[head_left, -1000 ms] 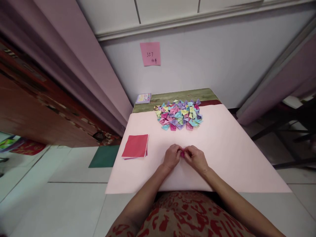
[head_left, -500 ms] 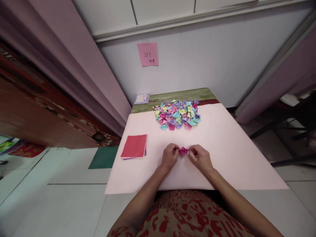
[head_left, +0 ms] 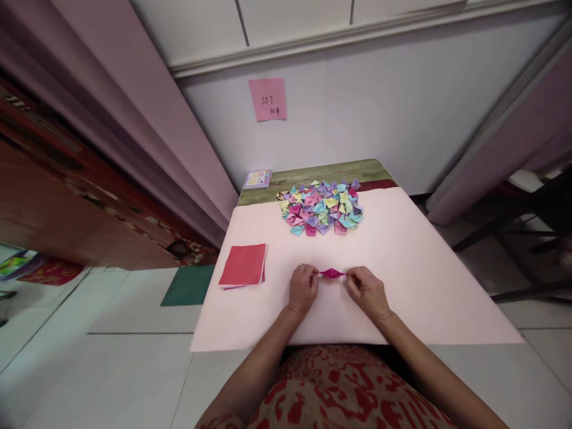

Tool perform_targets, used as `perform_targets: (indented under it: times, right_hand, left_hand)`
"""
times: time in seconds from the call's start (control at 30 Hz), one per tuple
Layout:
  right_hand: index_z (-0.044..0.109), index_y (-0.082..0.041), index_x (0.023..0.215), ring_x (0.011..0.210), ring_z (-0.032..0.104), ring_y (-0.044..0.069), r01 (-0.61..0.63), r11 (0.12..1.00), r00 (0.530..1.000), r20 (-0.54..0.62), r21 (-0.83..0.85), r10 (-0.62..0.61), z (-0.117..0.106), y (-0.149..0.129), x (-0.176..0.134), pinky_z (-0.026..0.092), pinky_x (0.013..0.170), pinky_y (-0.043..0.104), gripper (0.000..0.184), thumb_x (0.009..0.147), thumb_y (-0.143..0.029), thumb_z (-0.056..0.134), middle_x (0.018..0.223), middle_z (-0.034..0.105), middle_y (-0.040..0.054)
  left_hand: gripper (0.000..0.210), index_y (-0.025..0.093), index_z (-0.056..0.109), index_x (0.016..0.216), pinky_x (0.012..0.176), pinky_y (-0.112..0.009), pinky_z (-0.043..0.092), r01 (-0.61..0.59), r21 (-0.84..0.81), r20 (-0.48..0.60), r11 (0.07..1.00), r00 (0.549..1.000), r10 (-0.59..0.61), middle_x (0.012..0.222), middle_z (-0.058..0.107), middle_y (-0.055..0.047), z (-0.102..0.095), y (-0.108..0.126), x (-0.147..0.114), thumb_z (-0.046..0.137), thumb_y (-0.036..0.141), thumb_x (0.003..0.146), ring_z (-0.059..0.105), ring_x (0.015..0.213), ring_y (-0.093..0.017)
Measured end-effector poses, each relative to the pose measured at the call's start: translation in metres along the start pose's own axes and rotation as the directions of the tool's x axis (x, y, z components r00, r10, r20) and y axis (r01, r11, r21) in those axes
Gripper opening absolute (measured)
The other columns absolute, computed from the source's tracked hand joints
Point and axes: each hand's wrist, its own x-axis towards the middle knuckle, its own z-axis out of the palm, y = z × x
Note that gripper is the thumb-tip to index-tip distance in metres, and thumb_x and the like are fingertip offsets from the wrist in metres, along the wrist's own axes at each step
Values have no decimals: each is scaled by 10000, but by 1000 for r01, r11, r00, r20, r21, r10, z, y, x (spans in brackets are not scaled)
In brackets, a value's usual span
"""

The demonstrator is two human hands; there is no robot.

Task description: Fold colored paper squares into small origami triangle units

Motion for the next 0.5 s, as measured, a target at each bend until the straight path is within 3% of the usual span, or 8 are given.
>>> perform_targets:
  times: [0.17,0.3,0.4,0.5]
  right_hand:
    - [626,-218,889,724,609,155,-1,1000,1000,15,4,1,1,0,1,469,685,268,107,877,-189,523,844,650,28]
    - [627,-213,959,716,611,155,25,1000,1000,12,0,-25,-1,-3,1,486,690,272,133,901,-208,507,852,647,35]
    - [614,-208,1067,698,612,150,29,1000,1000,-3,8,-29,-2,-6,1,504,686,275,198,901,-214,505,893,647,44]
    - [592,-215,1172,691,612,145,4,999,1000,-9,32,-3,-2,-10,5,524,679,273,290,895,-213,507,970,649,58]
  left_hand:
    - [149,201,585,856,795,-352,451,-33,58,20,998,999,32,839,628,-42,2,-2,-1,505,77,829,564,853,-207]
    - [261,205,586,1062,866,-382,463,-48,43,46,998,998,46,1000,656,-66,0,6,0,507,91,841,581,954,-221]
    - [369,213,549,1189,944,-398,455,-47,12,19,999,999,47,1135,627,-86,-4,15,3,516,101,839,566,1067,-230]
    - [341,213,574,1172,982,-398,442,-61,-16,-29,998,998,61,1160,599,-94,-7,21,11,517,119,848,544,1125,-231]
